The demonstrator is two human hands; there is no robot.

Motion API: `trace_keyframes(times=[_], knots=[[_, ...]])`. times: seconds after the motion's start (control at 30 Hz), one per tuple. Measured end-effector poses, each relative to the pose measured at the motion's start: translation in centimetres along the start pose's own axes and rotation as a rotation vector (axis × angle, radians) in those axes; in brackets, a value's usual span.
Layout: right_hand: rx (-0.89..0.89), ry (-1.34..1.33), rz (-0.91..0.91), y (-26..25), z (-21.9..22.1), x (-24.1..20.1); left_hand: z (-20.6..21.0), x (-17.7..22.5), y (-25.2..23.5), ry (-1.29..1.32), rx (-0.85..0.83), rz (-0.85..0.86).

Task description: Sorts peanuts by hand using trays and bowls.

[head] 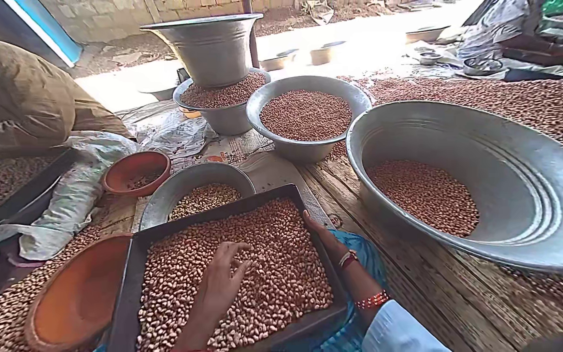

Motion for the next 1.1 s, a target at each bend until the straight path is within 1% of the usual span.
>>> trace_keyframes(times=[0.03,0.07,0.13,0.17,0.23,0.3,0.33,0.37,0.4,0.47,0.5,0.53,0.57,0.6,0.63,0.67,0.7,0.73,0.77,0.8,0.83,0.87,0.93,1.0,1.07,1.1], knots=[[-0.001,0.0,-0.005,-0.1,0.0,0.0,-1.0,-0.3,-1.2,-0.086,0.14,0.042],[-0.005,-0.003,-0.01,-0.2,0.0,0.1,-1.8,-0.9,-2.2,-0.177,0.232,0.068],[-0.014,-0.009,-0.022,-0.5,-0.1,0.1,-2.6,-2.2,-4.2,-0.319,0.295,0.082],[-0.026,-0.014,-0.029,-0.6,-0.2,0.2,-2.5,-2.8,-4.9,-0.373,0.275,0.062],[-0.06,-0.024,-0.045,-0.9,-0.4,0.4,-1.9,-3.7,-5.9,-0.456,0.162,-0.027],[-0.078,-0.008,-0.051,-0.9,-0.6,0.5,-1.6,-4.1,-6.2,-0.443,0.085,-0.073],[-0.078,0.0,-0.051,-0.9,-0.6,0.5,-1.9,-4.3,-6.1,-0.371,0.053,-0.065],[-0.073,0.0,-0.046,-0.8,-0.6,0.5,-2.6,-4.5,-5.6,-0.261,-0.016,-0.049],[-0.067,-0.004,-0.04,-0.7,-0.5,0.4,-3.6,-5.1,-4.8,-0.1,-0.124,-0.01],[-0.068,-0.013,-0.032,-0.7,-0.4,0.3,-6.0,-7.1,-2.6,0.359,-0.497,0.13],[-0.067,-0.017,-0.031,-0.7,-0.4,0.3,-7.1,-8.0,-1.4,0.583,-0.657,0.206],[-0.06,-0.019,-0.029,-0.7,-0.3,0.2,-8.2,-8.8,-0.3,0.701,-0.678,0.239],[-0.053,-0.018,-0.03,-0.7,-0.3,0.1,-9.5,-9.5,0.5,0.721,-0.548,0.205],[-0.05,-0.019,-0.03,-0.7,-0.4,0.1,-10.6,-10.3,1.0,0.622,-0.303,0.096],[-0.047,-0.022,-0.028,-0.8,-0.5,0.2,-11.4,-11.0,1.1,0.383,-0.063,-0.041],[-0.044,-0.02,-0.025,-0.9,-0.4,0.3,-11.8,-11.4,0.9,0.092,0.066,-0.177],[-0.046,-0.01,-0.025,-0.9,-0.4,0.3,-11.4,-11.6,0.5,-0.153,0.121,-0.286],[-0.044,0.0,-0.028,-0.9,-0.3,0.2,-10.3,-10.9,0.0,-0.352,0.093,-0.369],[-0.036,0.006,-0.029,-0.9,-0.2,0.2,-8.6,-9.7,-0.4,-0.505,0.011,-0.428],[-0.028,0.01,-0.027,-0.9,-0.3,0.1,-6.4,-8.0,-0.7,-0.612,-0.057,-0.449],[-0.033,0.017,-0.027,-0.8,-0.5,0.2,-3.9,-6.2,-0.8,-0.675,-0.095,-0.435],[-0.041,0.029,-0.03,-0.8,-0.6,0.3,-1.6,-4.3,-0.8,-0.684,-0.138,-0.414],[-0.025,0.034,-0.03,-0.7,-0.4,0.3,2.1,-0.5,-0.6,-0.617,-0.268,-0.359],[-0.017,0.031,-0.027,-0.7,-0.3,0.3,3.9,2.4,-0.4,-0.468,-0.392,-0.261],[-0.009,0.027,-0.025,-0.7,-0.2,0.2,3.8,3.8,-0.9,-0.246,-0.418,-0.097],[-0.007,0.012,-0.027,-0.7,-0.2,0.2,3.3,3.8,-1.5,-0.135,-0.359,-0.019]])
Point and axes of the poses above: each hand's wrist, its own y-axis away from the middle knuckle, its own z-axis out of the palm, x = y × z, the point moved 3 cm from there along -y, towards the middle knuckle
